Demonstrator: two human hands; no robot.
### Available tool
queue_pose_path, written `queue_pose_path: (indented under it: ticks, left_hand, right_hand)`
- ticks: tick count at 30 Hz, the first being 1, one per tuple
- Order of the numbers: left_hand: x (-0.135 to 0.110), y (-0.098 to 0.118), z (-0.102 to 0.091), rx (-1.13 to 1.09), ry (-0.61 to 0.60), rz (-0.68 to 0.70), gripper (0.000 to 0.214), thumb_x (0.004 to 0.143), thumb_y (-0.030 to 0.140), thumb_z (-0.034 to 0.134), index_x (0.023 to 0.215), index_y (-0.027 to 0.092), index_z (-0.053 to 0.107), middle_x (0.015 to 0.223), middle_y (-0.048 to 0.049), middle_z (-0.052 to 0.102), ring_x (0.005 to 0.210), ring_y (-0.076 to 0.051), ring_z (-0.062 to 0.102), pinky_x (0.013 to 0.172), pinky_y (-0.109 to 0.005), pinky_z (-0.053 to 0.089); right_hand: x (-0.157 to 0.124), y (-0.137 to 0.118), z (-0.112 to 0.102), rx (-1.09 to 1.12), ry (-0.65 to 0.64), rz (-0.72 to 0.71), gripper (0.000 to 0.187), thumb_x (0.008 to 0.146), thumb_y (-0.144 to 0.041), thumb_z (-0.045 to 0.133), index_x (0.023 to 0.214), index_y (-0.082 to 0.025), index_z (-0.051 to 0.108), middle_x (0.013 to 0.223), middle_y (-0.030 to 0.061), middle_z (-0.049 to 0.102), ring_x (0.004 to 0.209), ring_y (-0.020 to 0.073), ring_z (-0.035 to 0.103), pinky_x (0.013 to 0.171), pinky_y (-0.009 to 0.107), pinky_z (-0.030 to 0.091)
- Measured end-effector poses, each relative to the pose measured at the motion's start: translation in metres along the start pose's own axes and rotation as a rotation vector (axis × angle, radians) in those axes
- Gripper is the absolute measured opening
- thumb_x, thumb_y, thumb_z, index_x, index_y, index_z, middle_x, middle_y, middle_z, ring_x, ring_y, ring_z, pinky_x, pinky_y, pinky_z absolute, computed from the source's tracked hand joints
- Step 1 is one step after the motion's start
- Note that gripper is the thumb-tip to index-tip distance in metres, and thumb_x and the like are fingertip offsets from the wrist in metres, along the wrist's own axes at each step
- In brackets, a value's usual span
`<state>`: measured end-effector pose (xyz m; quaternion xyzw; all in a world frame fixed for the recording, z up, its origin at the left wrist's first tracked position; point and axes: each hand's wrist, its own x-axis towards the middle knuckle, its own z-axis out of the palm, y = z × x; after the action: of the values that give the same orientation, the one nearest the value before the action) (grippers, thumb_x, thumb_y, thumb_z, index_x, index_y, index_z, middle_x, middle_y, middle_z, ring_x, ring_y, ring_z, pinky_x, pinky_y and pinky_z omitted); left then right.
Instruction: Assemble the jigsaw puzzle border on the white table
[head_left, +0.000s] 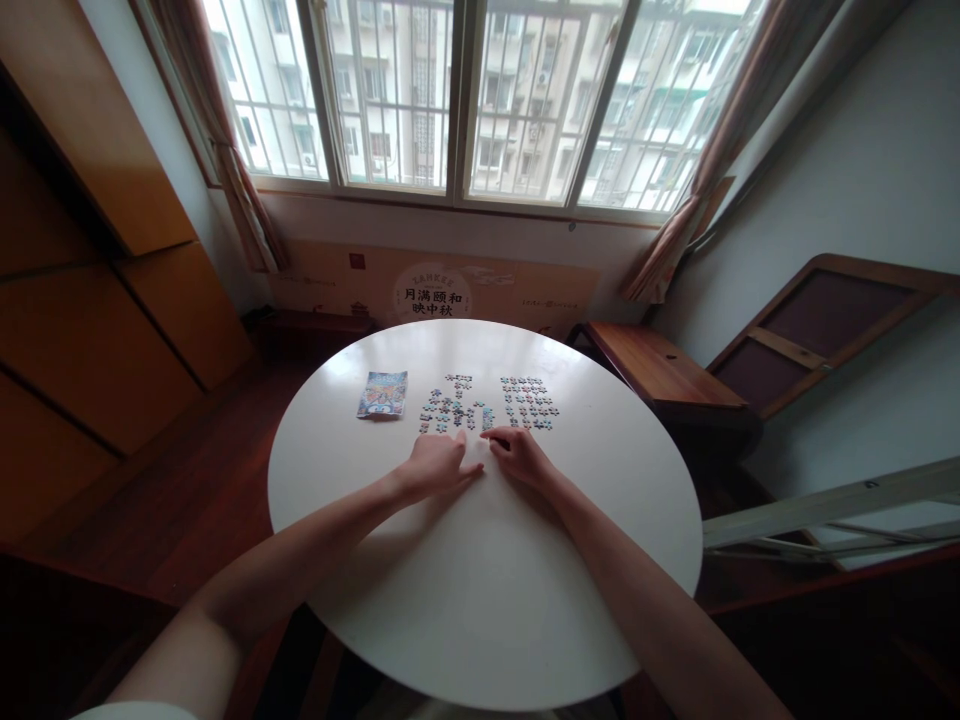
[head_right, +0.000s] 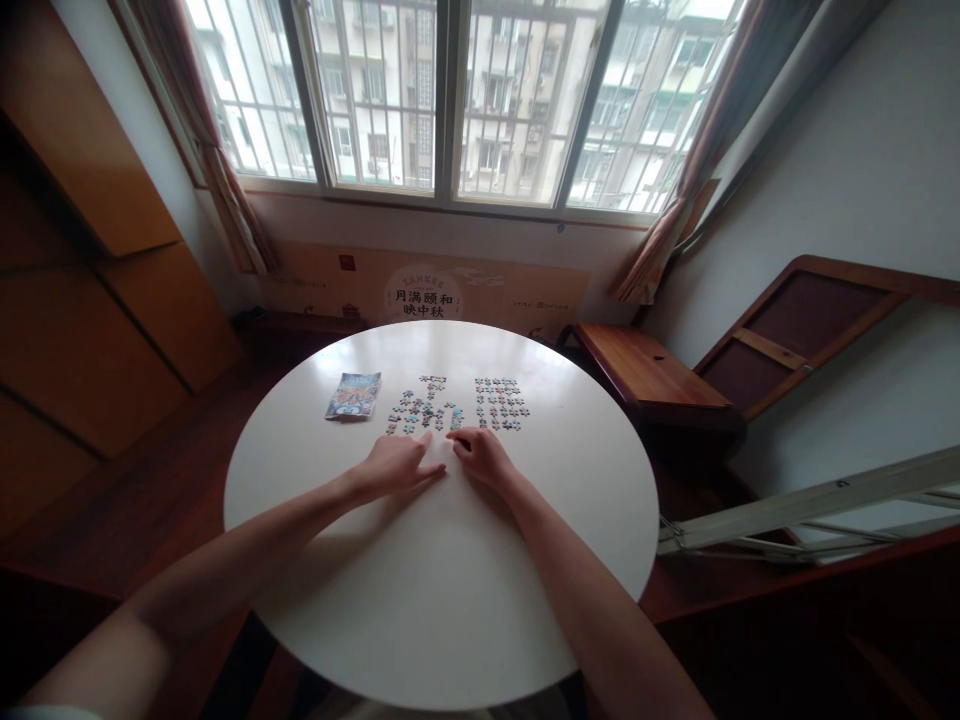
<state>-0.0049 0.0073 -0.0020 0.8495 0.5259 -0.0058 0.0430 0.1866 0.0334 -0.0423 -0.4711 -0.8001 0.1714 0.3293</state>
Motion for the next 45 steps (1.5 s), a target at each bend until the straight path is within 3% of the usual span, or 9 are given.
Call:
queue_pose_path:
  ticks: [11,24,45]
  left_hand:
    - [-0.0019,0.0010,-0.0062,-0.008,-0.024,0.004,0.071,0.087,0.062,0.041,0.135,0.011,0.045,0.097,-0.0171,0.071,0.094,-0.034,0.066,0.074,-0.037,0.049]
    - [-0.0001,-0.0062,0.0002,-0.035,-0.029,0.016,0.069,0.087,0.062,0.041,0.137,0.015,0.044,0.104,-0.0162,0.070,0.100,-0.031,0.064,0.079,-0.036,0.048]
    - [-0.0002,-0.0071,-0.0036,-0.041,-0.035,0.039,0.065,0.086,0.062,0.042,0.131,0.015,0.048,0.097,-0.0153,0.071,0.094,-0.033,0.066,0.074,-0.036,0.048]
  right_hand:
    - [0.0000,-0.0019,-0.0004,0.005,0.005,0.002,0.031,0.077,-0.009,0.051,0.094,-0.018,0.075,0.095,0.0081,0.074,0.086,0.0212,0.070,0.082,0.032,0.052]
    - [-0.0006,0.0035,0.0019,0.033,0.002,0.000,0.031,0.078,-0.011,0.050,0.094,-0.018,0.075,0.097,0.0076,0.074,0.090,0.0212,0.070,0.085,0.032,0.052]
    - [-0.0003,0.0012,-0.0003,0.034,-0.006,0.002,0.031,0.077,-0.009,0.051,0.094,-0.018,0.075,0.094,0.0071,0.075,0.086,0.0208,0.070,0.082,0.032,0.053]
